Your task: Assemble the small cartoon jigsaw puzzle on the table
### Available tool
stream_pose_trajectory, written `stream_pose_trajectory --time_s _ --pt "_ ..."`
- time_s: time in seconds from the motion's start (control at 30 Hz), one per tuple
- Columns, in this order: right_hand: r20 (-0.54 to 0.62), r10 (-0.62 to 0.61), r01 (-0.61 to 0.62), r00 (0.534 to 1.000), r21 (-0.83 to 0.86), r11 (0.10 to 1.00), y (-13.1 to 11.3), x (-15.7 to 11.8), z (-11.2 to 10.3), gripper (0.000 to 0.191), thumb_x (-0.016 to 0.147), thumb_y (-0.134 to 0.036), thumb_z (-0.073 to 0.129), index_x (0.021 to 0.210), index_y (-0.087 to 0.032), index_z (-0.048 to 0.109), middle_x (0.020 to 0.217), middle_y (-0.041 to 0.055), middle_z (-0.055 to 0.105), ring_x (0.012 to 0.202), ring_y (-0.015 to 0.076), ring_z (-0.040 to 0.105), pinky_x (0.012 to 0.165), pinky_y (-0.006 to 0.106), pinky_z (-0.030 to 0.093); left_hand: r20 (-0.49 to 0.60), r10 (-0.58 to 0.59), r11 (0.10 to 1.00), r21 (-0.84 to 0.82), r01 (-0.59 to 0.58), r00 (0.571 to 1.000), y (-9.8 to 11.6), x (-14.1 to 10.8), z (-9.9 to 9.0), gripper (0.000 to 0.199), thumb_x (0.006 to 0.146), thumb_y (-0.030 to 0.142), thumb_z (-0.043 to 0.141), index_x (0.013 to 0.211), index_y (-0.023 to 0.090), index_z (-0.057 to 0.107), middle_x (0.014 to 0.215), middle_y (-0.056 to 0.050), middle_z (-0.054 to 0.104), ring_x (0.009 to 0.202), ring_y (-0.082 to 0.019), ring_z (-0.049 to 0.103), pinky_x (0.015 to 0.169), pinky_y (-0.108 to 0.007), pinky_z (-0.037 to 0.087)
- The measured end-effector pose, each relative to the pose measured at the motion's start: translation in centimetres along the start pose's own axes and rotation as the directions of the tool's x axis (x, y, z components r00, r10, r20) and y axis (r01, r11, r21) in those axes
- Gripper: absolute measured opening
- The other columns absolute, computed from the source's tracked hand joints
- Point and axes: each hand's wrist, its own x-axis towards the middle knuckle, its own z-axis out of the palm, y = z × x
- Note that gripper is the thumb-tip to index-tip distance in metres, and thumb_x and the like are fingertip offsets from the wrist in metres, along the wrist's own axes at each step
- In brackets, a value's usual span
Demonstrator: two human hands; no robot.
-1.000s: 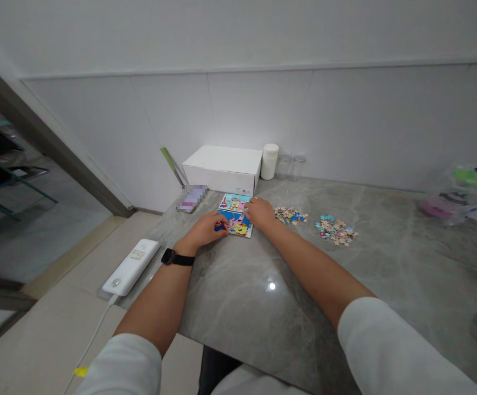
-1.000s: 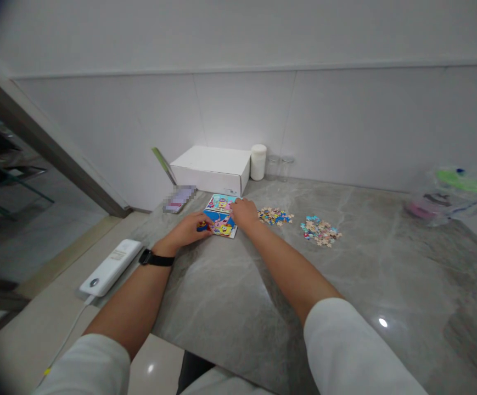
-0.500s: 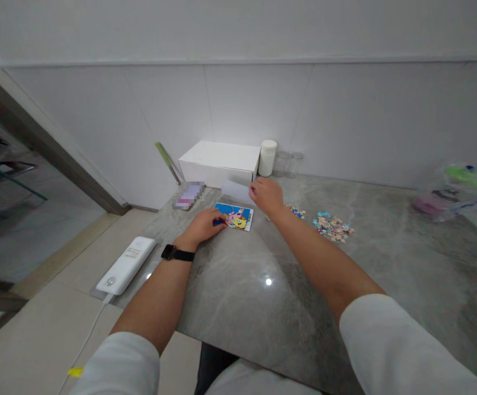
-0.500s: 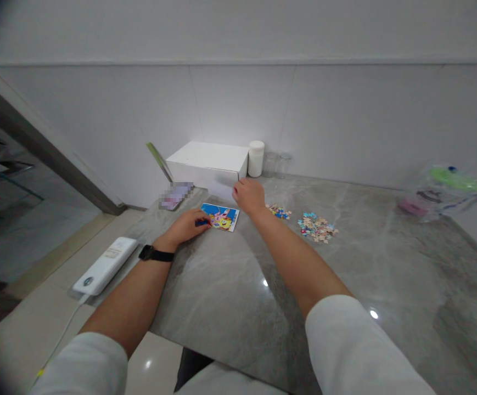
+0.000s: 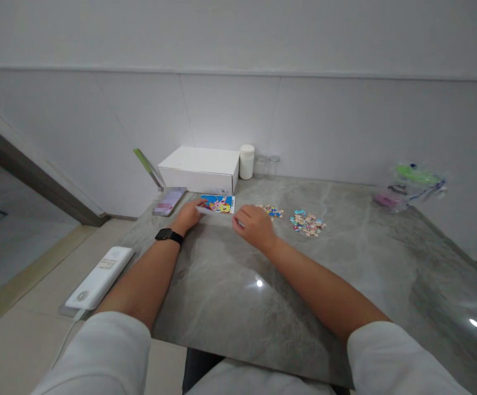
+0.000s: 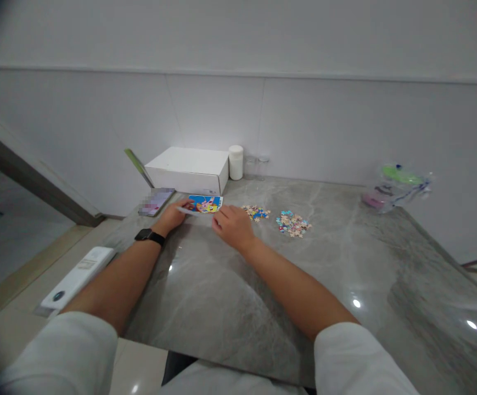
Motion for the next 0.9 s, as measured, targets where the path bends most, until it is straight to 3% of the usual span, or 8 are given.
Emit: stream_pose_trajectory --time_s 0.1,0.2,0.4,0.53,0.7,0.9 --pt "0.144 -0.103 0.101 0.984 0.018 0.995 -1.4 -2.3 1.7 0.027 0.106 -0.028 0.052 0.095 -0.02 0.074 0.097 0.01 0.071 0.092 0.0223 0.06 0.084 0.035 0.042 -0.13 -0.058 0.997 -0.056 0.051 0.99 -1.2 0.0 -1.4 0.04 0.102 0.028 0.042 0.13 0.017 0.069 0.119 -0.01 0.078 0.113 -0.025 0.07 0.106 -0.042 0.054" --pt "0.245 -0.151 0.144 0.958 0.043 0.989 -2.4 -3.3 3.2 0.021 0.106 -0.027 0.055 0.103 -0.02 0.074 0.105 0.0105 0.072 0.097 0.0223 0.061 0.084 0.035 0.043 -0.16 -0.057 0.995 -0.088 0.044 0.986 -1.4 -0.3 -2.6 0.038 0.099 0.039 0.05 0.122 0.018 0.073 0.119 -0.01 0.077 0.11 -0.026 0.07 0.104 -0.042 0.055" --pt "0.301 -0.2 0.178 0.932 0.101 0.979 -3.1 -3.5 4.7 0.023 0.107 -0.028 0.054 0.117 -0.02 0.073 0.118 0.0108 0.072 0.111 0.0255 0.062 0.094 0.039 0.045 0.07 0.14 0.988 0.062 -0.144 0.988 0.8 -1.7 -2.3 0.053 0.094 0.055 0.061 0.133 0.019 0.068 0.14 -0.015 0.068 0.133 -0.032 0.061 0.12 -0.048 0.044" --pt "0.259 -0.125 0.102 0.958 0.1 0.99 -2.6 -4.0 4.4 0.024 0.103 -0.031 0.061 0.121 -0.018 0.071 0.121 0.0132 0.071 0.115 0.0279 0.061 0.101 0.043 0.044 0.199 0.109 0.975 0.17 -0.144 0.974 1.9 -2.6 -1.2 0.069 0.088 0.061 0.069 0.142 0.02 0.061 0.149 -0.018 0.062 0.137 -0.036 0.059 0.12 -0.049 0.043" --pt "0.277 -0.145 0.101 0.95 0.165 0.981 -2.1 -4.5 4.6 0.033 0.099 -0.038 0.067 0.125 -0.018 0.068 0.121 0.0147 0.071 0.118 0.029 0.06 0.106 0.046 0.043 0.19 0.045 0.962 0.256 -0.094 0.981 2.3 -2.6 -0.5 0.073 0.09 0.057 0.066 0.151 0.018 0.053 0.148 -0.021 0.062 0.134 -0.037 0.061 0.115 -0.048 0.045" --pt "0.265 -0.18 0.125 0.947 0.212 0.969 -1.8 -4.5 5.7 0.042 0.102 -0.042 0.064 0.137 -0.018 0.063 0.14 0.0149 0.068 0.134 0.0299 0.056 0.121 0.053 0.033 0.196 0.039 0.945 0.312 -0.1 0.98 2.9 -2.2 -0.4 0.067 0.093 0.044 0.06 0.153 0.016 0.049 0.146 -0.021 0.064 0.131 -0.037 0.064 0.112 -0.047 0.047"
